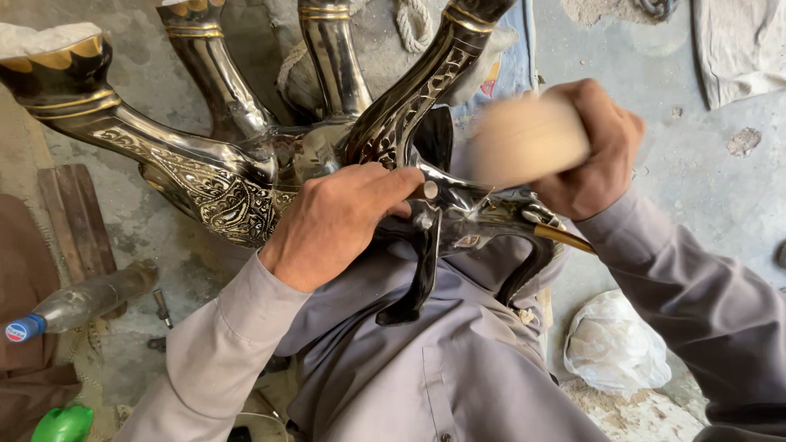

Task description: The person sits on the floor holding an ornate brass object on their lap and engraves decorative patterns into it, holding a chisel against the surface with one hand and striking it with a wooden mallet held in the other hand, repositioning the chisel across different areas of the design.

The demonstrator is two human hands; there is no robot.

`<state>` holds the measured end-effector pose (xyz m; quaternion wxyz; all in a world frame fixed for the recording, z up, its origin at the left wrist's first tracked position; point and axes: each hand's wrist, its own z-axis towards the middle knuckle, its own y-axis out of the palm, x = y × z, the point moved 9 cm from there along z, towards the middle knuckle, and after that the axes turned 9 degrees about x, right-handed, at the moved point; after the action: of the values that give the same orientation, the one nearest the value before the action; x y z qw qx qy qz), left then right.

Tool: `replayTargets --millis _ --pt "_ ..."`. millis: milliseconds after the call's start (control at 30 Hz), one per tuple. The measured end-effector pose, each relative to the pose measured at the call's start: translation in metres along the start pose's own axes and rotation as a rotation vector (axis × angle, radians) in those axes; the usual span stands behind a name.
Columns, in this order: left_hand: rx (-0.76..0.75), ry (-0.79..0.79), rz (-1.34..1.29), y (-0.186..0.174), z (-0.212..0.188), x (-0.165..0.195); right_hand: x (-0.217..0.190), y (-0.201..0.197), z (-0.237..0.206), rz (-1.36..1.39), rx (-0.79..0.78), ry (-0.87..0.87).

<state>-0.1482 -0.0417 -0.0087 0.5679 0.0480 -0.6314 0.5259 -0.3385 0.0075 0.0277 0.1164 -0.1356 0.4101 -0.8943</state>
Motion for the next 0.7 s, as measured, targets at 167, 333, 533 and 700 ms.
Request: replayTargets --millis 167,333,533,700 --pt "-0.032 -0.055 -0.048 -0.002 0.005 0.0 0.027 0.022 -0.017 0.485 -0.103 0.405" --pt "-0.089 0.022 -0.004 0.001 0.015 0.01 0.017 0.022 -0.017 0.4 -0.069 0.189" --pt "-0.168 0.112 -0.04 0.008 0.025 0.018 0.015 0.033 -0.023 0.435 -0.037 0.154" --pt "-0.195 0.105 0.043 0.01 0.027 0.018 0.026 0.043 -0.031 0.593 -0.027 0.309"
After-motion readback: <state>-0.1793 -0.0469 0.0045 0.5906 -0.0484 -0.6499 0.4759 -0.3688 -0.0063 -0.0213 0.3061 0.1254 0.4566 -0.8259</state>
